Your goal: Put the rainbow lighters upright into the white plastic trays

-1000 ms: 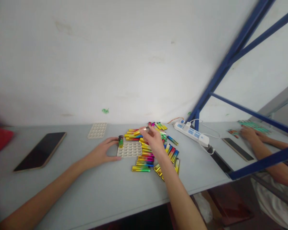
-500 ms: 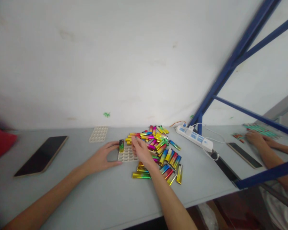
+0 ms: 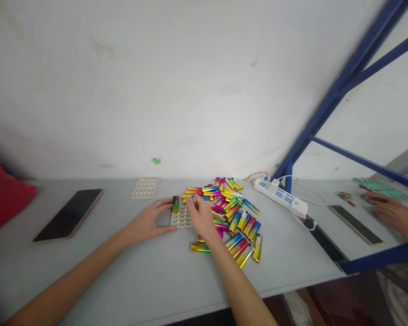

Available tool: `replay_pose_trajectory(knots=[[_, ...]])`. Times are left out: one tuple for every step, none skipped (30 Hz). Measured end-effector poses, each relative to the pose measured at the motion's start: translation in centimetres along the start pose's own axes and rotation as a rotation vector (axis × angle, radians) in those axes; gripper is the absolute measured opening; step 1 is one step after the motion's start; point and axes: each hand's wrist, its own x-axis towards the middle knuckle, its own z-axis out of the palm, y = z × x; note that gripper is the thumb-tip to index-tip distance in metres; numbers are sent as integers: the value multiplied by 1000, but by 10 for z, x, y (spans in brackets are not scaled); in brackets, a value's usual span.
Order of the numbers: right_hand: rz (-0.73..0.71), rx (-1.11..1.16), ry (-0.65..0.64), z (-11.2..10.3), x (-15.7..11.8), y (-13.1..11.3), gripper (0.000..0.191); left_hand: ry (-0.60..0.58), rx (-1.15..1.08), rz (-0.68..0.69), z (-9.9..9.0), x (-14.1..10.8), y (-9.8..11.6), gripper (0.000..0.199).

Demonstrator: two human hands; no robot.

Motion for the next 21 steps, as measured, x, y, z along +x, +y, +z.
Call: replay_pose_trajectory(knots=[[-33, -13, -13, -2, -1, -1, 54, -1, -3, 2, 0, 0, 0, 76], [-66, -29, -30, -3, -3, -3, 51, -5, -7, 2, 0, -1, 0, 76], [-100, -52, -47, -5, -4, -4, 48, -9, -12, 2, 0, -1, 1, 77], [-137, -78, -67, -6, -5, -5, 46, -14, -17, 1, -1, -1, 1, 77], [-179, -106, -87, -7, -7, -6, 44, -18, -21, 0, -1, -1, 2, 77], [-219, -131, -101, -8, -8, -7, 42, -21, -24, -2, -1, -1, 2, 77], [-252, -156, -110, -9, -9, -8, 43, -23, -26, -3, -1, -1, 3, 76], [-273, -178, -116, -9, -10, -10, 44, -25, -27, -5, -1, -1, 4, 76], [-277, -197, -124, -9, -11, -11, 47, -27, -27, -8, -1, 0, 5, 75], [-265, -209, -132, -9, -12, -12, 51, -29, -25, -12, 0, 0, 5, 75], [-242, -212, -143, -9, -13, -13, 54, -30, -23, -16, 0, 0, 6, 74], [-215, -204, -158, -8, -14, -14, 58, -31, -22, -19, -1, 1, 6, 73], [-191, -189, -174, -8, -14, -13, 60, -33, -21, -20, -1, 1, 7, 72], [-175, -174, -189, -7, -14, -12, 60, -35, -22, -20, -1, 1, 7, 72], [-170, -164, -201, -7, -15, -11, 60, -39, -25, -18, -1, 1, 8, 72], [-170, -167, -214, -6, -15, -9, 58, -43, -28, -17, -2, 1, 8, 72], [-171, -183, -228, -6, -15, -7, 56, -47, -32, -15, -2, 1, 8, 72], [-172, -217, -238, -5, -14, -5, 52, -51, -37, -13, -2, 1, 8, 73], [-173, -269, -245, -3, -14, -4, 48, -53, -40, -13, -2, 1, 8, 73], [-176, -338, -246, -1, -14, -4, 42, -55, -43, -12, -2, 1, 8, 72], [-182, -419, -245, 3, -14, -5, 36, -55, -45, -10, -2, 1, 8, 72]])
